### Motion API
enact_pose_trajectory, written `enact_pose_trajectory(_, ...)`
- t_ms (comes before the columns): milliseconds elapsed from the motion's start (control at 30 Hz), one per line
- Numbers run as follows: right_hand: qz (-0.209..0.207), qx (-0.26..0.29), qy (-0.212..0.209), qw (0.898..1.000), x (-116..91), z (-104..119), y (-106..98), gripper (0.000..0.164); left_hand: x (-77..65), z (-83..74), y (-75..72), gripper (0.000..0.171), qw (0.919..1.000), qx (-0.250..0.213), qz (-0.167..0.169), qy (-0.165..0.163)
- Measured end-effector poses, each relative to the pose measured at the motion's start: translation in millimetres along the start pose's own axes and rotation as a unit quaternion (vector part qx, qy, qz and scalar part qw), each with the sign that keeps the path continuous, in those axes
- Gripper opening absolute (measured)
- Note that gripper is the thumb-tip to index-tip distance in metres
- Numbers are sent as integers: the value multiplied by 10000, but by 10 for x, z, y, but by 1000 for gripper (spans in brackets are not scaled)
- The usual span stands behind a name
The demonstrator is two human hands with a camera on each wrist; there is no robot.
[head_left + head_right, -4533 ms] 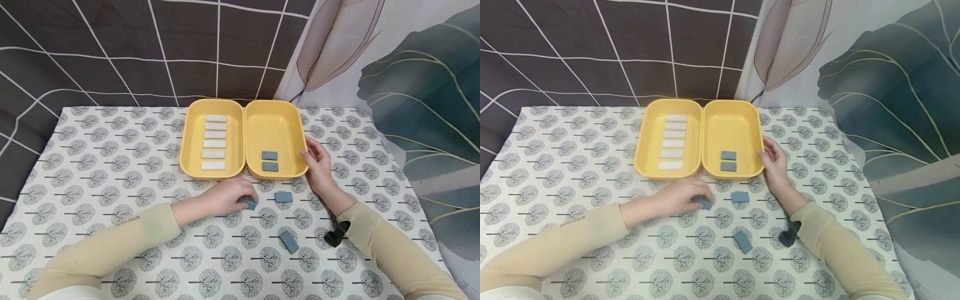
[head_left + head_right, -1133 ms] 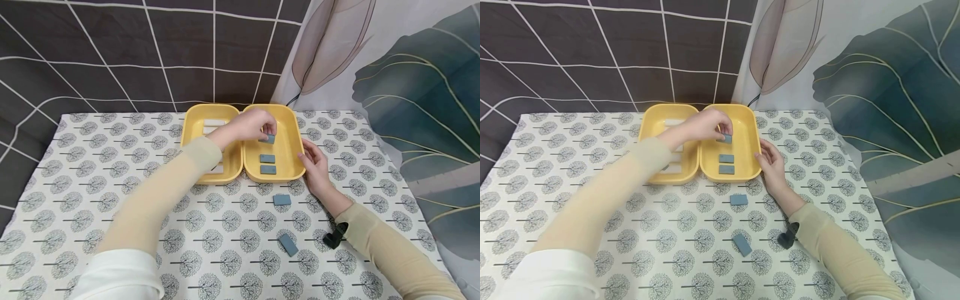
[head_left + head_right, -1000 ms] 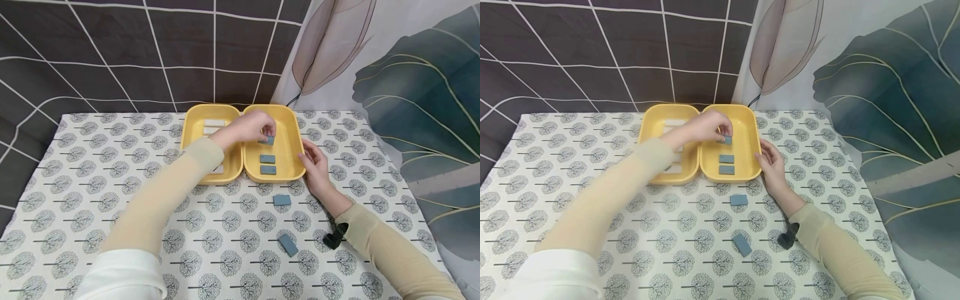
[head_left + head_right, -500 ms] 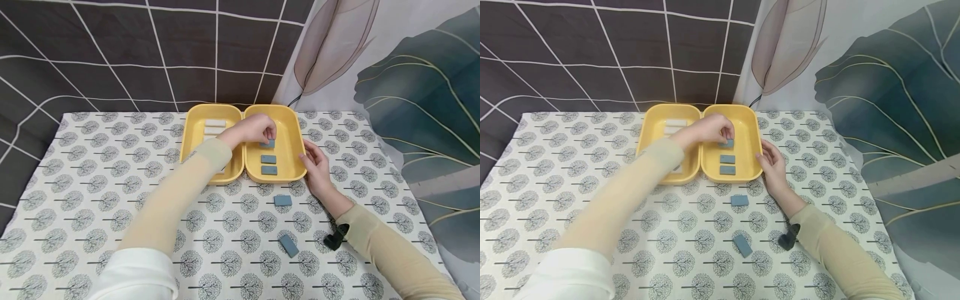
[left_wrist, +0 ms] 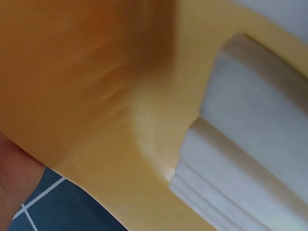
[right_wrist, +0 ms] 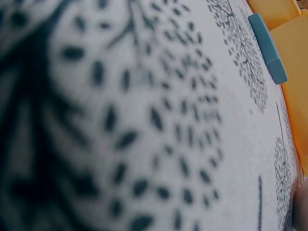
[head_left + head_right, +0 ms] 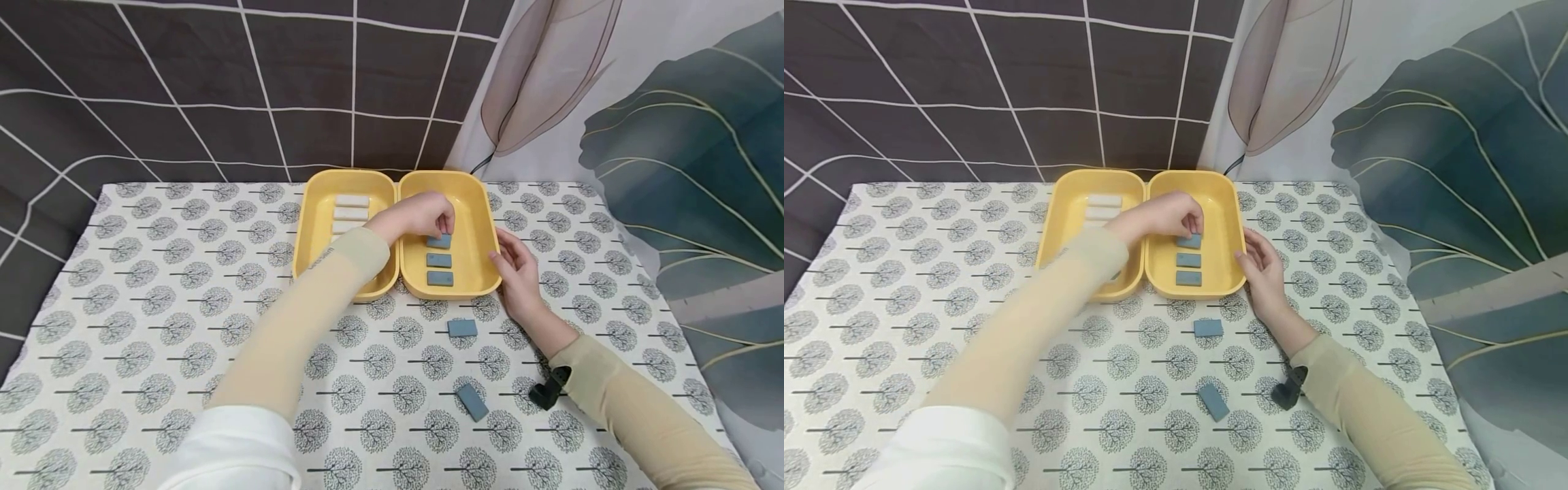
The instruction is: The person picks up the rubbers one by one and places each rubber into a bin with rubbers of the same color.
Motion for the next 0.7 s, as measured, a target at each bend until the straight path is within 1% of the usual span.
enact_pose_trajectory(500, -24, 27, 20, 10000, 12, -17, -7, 53, -12, 3, 29, 16, 9990, 389, 76, -229)
enact_pose_trajectory(700, -24, 67, 10, 10000, 12, -21, -6, 53, -10, 3, 37, 17, 9984, 495, 140, -238)
Point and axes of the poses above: each hand's wrist, its own x-axis towards the middle knuckle, its own y-axis out of the palm, z = x × y, the point moved 1 cm from there along x, towards the middle knuckle, and after that the axes turned 6 degrees about y, right-handed, at the moved point
